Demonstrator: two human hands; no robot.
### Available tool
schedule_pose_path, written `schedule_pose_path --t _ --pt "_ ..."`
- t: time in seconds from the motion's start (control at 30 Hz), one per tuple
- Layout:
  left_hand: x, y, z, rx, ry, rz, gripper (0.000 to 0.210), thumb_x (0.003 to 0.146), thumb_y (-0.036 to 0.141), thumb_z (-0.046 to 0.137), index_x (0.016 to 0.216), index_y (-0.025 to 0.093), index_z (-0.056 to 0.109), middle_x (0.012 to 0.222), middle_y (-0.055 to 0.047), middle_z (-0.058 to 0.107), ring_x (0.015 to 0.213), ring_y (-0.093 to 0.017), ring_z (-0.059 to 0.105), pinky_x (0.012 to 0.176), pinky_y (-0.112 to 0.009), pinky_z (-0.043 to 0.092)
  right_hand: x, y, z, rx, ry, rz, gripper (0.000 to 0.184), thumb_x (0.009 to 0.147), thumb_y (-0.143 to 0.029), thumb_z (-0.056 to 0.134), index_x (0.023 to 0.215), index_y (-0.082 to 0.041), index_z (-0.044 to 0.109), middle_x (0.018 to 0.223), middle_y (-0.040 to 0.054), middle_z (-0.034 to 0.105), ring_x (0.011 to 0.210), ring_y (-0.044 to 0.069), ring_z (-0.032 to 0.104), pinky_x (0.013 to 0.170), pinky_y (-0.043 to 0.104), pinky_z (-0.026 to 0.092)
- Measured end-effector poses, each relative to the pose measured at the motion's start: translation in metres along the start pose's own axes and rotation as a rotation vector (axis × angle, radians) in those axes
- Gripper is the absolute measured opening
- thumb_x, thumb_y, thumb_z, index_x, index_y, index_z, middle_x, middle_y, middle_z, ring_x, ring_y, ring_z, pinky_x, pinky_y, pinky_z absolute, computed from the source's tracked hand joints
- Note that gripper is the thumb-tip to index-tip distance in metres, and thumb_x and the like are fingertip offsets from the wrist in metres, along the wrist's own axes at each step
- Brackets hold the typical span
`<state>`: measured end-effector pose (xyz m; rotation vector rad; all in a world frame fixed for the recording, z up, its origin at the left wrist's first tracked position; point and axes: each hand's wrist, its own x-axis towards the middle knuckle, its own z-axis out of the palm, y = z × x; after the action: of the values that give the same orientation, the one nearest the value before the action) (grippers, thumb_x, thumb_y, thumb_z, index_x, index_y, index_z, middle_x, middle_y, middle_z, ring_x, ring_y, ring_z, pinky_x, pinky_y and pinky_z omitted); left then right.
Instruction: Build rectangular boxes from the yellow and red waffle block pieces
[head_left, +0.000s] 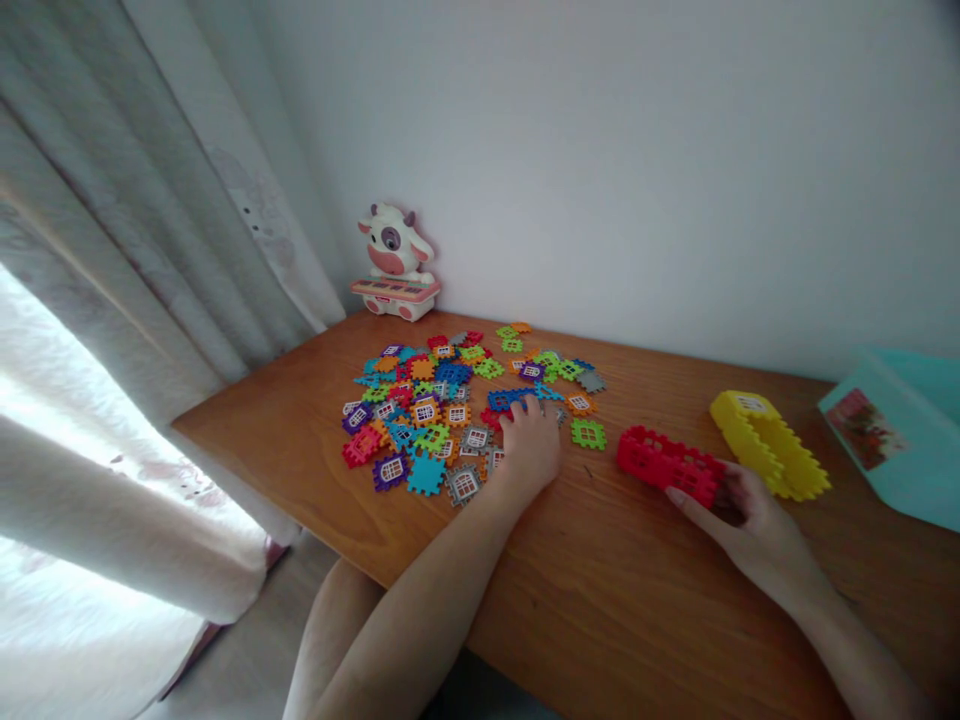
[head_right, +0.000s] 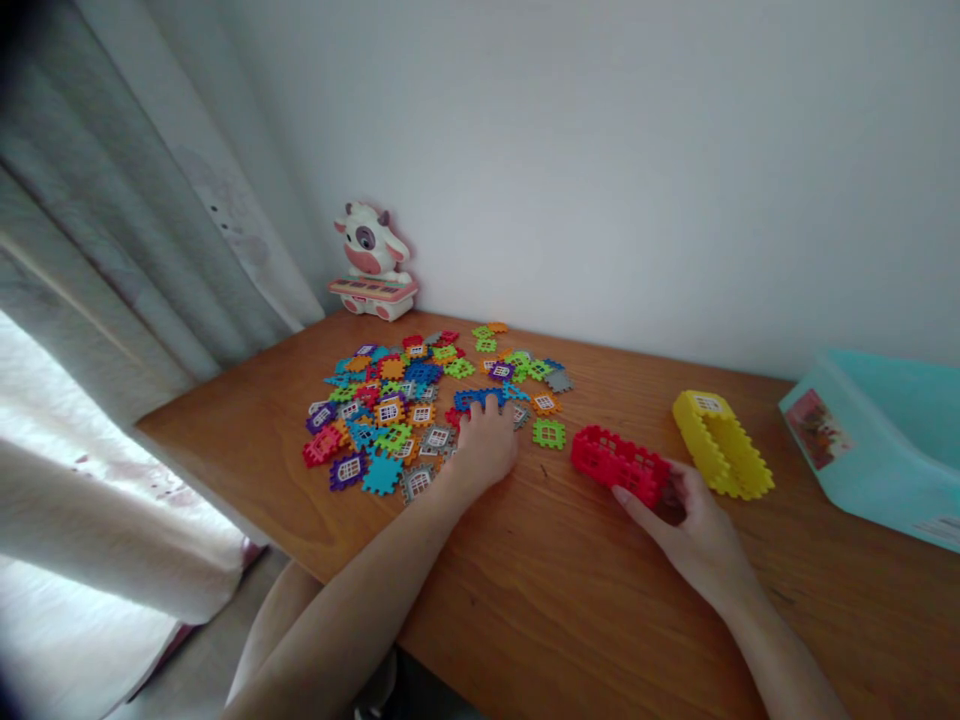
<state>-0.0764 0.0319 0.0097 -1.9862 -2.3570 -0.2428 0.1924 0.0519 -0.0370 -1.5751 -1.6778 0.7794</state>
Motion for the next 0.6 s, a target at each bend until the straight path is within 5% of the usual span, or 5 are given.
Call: schedule_pose_path --t 0.13,0.43,0.6 --pt "0.009 -0.009 -0.004 0.055 -0.050 -0.230 0.039 0.099 0.013 0.033 0.122 0.009 0.064 0.126 -0.022 0.057 0.116 -0.033 0.057 0.090 -0.047 0.050 -0.001 -0.001 0.000 0.012 -0.015 -0.021 0.071 0.067 -0.062 0.079 0.121 -0.024 0.054 0.122 0.0152 0.072 0.113 0.038 0.068 0.103 0.053 0.053" --pt "0.022 -0.041 -0.006 0.015 -0.115 -0.189 0.040 0.098 0.011 0.034 0.130 0.012 0.057 0.132 -0.021 0.055 0.118 -0.033 0.060 0.092 -0.040 0.051 -0.004 -0.012 0.001 0.003 0.005 -0.033 0.074 0.064 -0.068 0.076 0.117 -0.021 0.056 0.116 0.0180 0.074 0.104 0.039 0.072 0.096 0.055 0.057" --pt "0.023 -0.043 -0.015 -0.019 -0.075 -0.223 0.041 0.091 0.017 0.057 0.131 0.013 0.056 0.134 -0.021 0.052 0.117 -0.035 0.061 0.091 -0.044 0.054 -0.003 -0.008 0.002 0.007 0.007 -0.069 0.070 0.067 -0.066 0.076 0.118 -0.022 0.056 0.116 0.0150 0.075 0.104 0.037 0.073 0.094 0.054 0.059"
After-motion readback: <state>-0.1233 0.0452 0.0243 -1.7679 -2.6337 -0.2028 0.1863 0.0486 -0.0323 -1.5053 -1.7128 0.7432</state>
